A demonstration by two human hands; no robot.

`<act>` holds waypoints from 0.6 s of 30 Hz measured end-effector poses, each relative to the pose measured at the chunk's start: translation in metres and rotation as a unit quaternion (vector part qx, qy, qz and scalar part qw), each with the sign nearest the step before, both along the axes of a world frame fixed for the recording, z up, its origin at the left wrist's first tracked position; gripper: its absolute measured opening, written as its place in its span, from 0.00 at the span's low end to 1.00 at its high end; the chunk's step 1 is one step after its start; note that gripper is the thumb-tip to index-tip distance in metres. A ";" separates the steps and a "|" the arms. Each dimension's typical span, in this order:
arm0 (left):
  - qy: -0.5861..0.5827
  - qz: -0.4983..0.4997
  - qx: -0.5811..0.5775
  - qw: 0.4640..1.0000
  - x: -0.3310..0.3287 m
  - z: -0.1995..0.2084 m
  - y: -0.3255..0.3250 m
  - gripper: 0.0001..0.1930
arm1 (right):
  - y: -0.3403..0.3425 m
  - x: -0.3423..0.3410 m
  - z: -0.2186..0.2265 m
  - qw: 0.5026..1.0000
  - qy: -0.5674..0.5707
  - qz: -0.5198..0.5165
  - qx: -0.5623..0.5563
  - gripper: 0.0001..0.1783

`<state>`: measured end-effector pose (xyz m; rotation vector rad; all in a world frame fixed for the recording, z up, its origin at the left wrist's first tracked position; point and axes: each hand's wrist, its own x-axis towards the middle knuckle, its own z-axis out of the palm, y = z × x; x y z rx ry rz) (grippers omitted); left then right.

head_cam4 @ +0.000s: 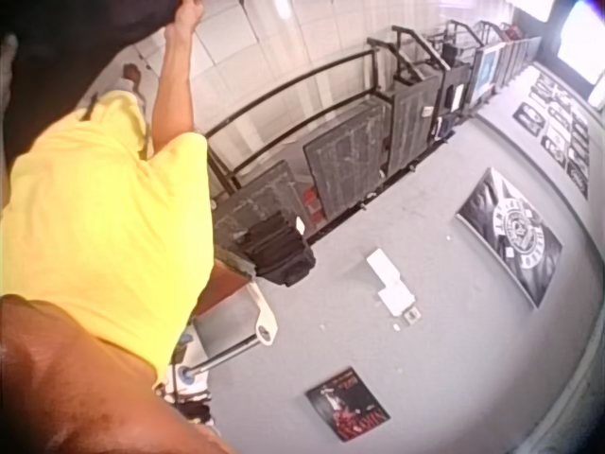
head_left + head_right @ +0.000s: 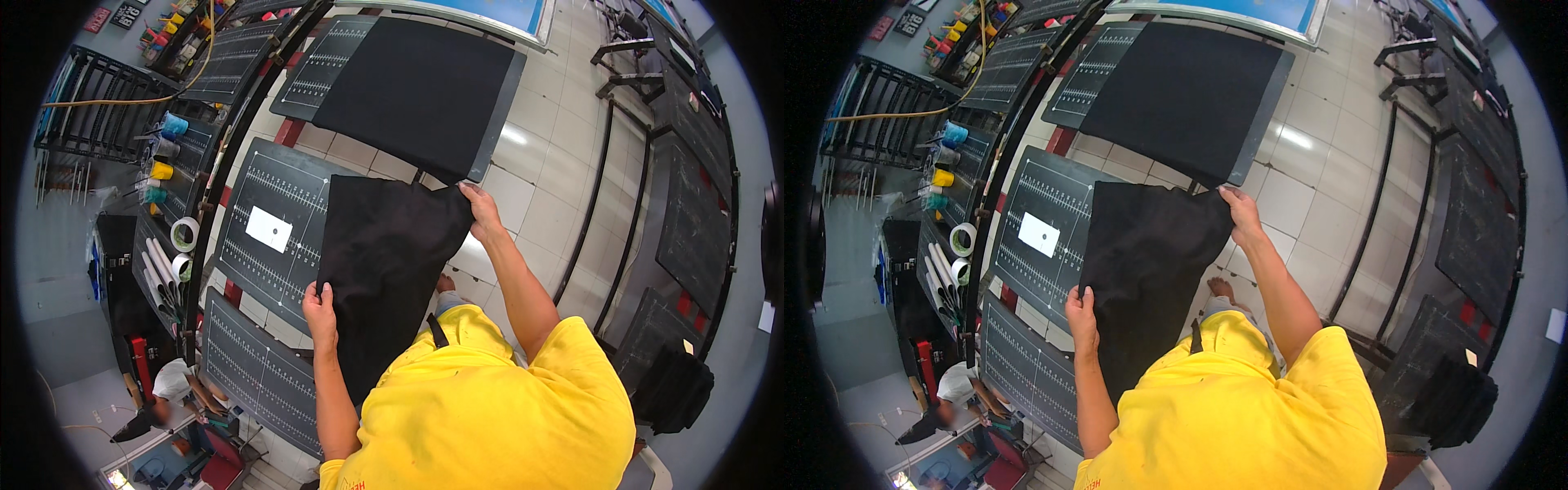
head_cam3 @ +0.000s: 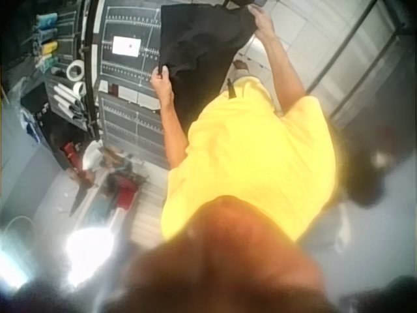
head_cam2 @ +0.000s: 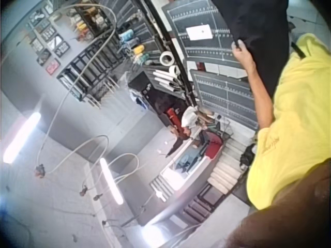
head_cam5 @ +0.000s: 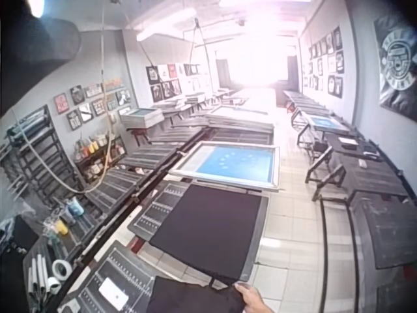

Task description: The person organizes screen-printing frames on drying racks, lays a black fabric piece on a workspace, and uses a brush to apply white ink through a screen onto the fabric.

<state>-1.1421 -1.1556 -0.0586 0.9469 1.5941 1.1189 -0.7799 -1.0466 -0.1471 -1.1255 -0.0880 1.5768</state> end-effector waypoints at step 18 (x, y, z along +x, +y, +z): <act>-0.015 0.021 -0.006 1.000 -0.003 -0.011 -0.004 0.09 | 0.005 0.002 0.017 0.999 -0.026 0.014 -0.021 0.19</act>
